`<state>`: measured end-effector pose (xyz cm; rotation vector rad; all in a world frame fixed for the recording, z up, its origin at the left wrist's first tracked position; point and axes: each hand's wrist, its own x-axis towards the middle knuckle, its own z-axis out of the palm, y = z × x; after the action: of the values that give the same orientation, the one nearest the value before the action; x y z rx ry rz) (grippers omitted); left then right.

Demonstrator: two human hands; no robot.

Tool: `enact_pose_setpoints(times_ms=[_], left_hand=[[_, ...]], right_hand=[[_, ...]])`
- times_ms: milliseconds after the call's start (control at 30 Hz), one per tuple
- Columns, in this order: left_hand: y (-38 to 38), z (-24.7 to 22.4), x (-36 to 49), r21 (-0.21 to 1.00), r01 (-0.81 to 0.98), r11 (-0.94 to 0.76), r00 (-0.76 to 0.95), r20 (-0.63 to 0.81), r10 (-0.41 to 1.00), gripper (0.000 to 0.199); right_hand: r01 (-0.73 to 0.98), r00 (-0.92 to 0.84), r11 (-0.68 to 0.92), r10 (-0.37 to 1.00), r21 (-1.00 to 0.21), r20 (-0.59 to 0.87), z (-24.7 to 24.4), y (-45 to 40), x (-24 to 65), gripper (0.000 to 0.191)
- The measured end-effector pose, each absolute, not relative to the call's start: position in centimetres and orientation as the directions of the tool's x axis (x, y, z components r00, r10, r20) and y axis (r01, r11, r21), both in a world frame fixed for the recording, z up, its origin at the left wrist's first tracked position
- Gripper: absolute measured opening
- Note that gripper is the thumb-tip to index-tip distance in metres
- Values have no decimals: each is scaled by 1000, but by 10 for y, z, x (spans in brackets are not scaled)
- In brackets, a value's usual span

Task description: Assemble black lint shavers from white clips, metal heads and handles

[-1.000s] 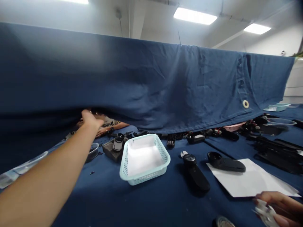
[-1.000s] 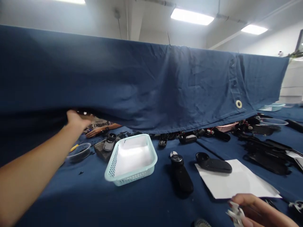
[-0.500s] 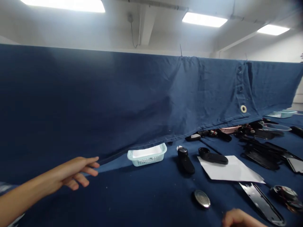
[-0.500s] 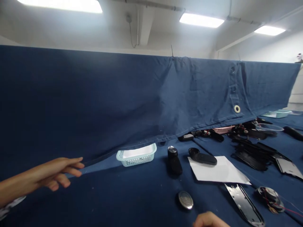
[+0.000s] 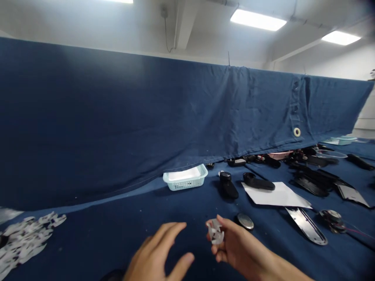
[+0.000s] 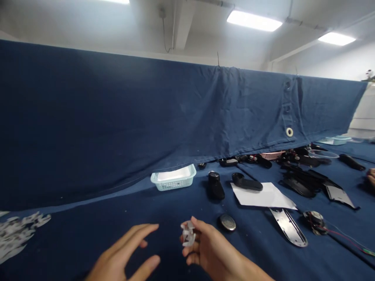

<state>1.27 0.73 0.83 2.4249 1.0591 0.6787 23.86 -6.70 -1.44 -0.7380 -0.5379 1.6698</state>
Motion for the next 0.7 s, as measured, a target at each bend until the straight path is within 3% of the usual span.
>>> enact_pose_setpoints(times_ms=[200, 333, 433, 600, 700], left_hand=[[-9, 11, 64, 680, 369, -633, 717, 225, 660, 59], [-6, 5, 66, 717, 350, -603, 710, 217, 670, 64], [-3, 7, 66, 694, 385, -608, 731, 173, 660, 62], [-3, 20, 59, 644, 424, -637, 719, 189, 669, 85], [-5, 22, 44, 577, 458, -676, 702, 232, 673, 60]], right_hand=[[-695, -116, -133, 991, -706, -72, -16, -67, 213, 18], [-705, -141, -164, 986, -690, -90, -26, -67, 221, 24], [-715, -183, -188, 980, -673, -79, -30, -68, 225, 29], [-794, -149, -200, 980, -575, -135, -26, -68, 231, 26], [-791, -88, -190, 976, -581, -199, -21, -66, 248, 27]])
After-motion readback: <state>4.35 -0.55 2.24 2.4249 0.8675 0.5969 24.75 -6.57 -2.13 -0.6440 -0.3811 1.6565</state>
